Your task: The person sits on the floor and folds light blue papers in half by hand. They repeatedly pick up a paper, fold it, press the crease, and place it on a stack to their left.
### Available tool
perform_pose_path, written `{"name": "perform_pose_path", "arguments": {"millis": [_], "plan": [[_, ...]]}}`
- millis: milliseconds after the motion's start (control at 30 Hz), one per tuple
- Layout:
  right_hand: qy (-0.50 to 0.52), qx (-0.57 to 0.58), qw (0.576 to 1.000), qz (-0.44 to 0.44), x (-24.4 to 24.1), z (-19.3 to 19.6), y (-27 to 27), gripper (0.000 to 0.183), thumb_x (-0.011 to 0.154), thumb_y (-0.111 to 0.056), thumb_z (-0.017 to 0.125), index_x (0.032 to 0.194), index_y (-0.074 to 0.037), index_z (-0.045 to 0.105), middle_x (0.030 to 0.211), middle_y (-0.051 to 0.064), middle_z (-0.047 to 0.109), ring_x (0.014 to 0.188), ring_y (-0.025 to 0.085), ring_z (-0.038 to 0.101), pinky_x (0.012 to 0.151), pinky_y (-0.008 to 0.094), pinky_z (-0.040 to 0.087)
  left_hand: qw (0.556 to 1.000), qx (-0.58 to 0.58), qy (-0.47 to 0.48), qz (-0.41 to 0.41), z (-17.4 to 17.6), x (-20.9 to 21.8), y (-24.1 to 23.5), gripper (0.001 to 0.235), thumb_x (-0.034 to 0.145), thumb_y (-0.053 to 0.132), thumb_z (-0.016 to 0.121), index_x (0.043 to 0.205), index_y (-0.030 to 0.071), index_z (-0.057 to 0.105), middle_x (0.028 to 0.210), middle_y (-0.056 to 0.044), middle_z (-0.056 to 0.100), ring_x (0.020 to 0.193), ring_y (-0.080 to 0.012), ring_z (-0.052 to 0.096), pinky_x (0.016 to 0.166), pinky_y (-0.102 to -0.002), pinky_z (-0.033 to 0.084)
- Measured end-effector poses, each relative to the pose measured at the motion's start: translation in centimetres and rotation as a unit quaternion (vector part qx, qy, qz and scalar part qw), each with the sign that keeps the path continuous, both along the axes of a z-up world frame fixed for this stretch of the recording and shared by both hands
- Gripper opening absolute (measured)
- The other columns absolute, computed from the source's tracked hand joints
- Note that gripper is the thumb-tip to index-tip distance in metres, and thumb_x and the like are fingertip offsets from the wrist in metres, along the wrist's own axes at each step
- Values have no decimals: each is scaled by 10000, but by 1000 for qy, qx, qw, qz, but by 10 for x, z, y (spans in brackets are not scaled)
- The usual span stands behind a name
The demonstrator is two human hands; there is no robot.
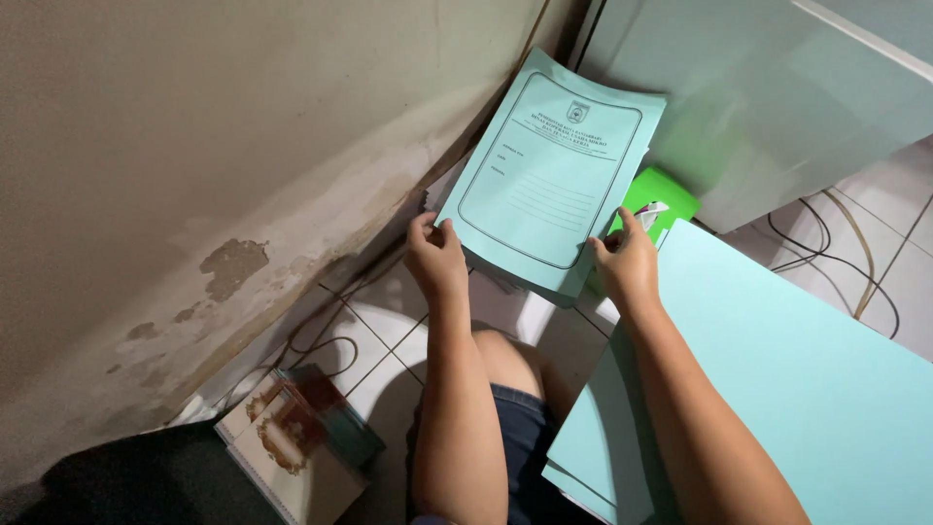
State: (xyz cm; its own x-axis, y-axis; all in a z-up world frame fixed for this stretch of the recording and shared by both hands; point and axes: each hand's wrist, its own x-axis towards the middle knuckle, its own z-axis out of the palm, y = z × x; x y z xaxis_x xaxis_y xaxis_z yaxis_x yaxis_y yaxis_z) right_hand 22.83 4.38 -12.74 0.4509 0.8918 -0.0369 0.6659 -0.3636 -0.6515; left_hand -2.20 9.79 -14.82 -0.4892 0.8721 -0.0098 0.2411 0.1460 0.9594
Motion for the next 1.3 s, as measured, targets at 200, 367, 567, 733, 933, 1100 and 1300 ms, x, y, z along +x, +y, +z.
{"name": "perform_pose_path", "arguments": {"millis": [200,367,567,733,933,1100,1300], "plan": [[-5,28,1000,9,0,-2,-2,660,943,-134,756,1526,15,484,965,224,748,984,393,721,918,538,558,999,5,24,24,-14,0,6,241,965,67,659,1196,-1,639,1046,-193,663,932,-324,736,757,-385,651],[-18,29,999,11,5,-13,-1,662,952,-145,753,1539,-23,471,949,190,741,930,360,736,845,509,588,1000,0,28,15,-14,-5,5,195,983,43,616,1163,-9,671,1086,-182,634,959,-337,735,771,-360,661],[-40,27,999,14,8,-24,1,632,947,-144,755,1507,-34,484,935,162,728,909,333,738,833,485,603,1000,-6,13,0,-14,-8,5,198,986,24,594,1150,-44,683,1039,-183,592,901,-308,737,697,-288,681],[-82,43,995,33,14,-40,4,612,902,-161,781,1439,-8,533,862,142,693,795,302,725,746,441,605,999,-15,42,-9,-10,-8,5,195,994,37,588,1137,-35,699,1061,-174,602,947,-319,725,771,-342,666],[-131,54,989,42,13,-49,4,626,853,-187,829,1388,23,582,873,129,616,786,318,707,741,456,601,999,-9,42,-3,-7,-7,4,195,991,43,596,1132,-24,712,1066,-171,619,966,-311,725,798,-342,649],[-76,62,994,42,5,-36,-1,604,868,-112,787,1397,59,553,951,163,572,790,349,699,706,465,604,999,-25,47,6,-16,-7,7,195,975,71,636,1140,9,719,1066,-129,637,950,-285,738,795,-341,641],[-16,224,964,142,-44,123,-112,612,910,33,676,1493,-75,526,861,75,480,660,223,571,539,304,540,977,92,174,81,18,5,-10,641,931,79,727,1453,-94,397,1216,-283,536,1150,-511,572,1021,-613,507]]}}
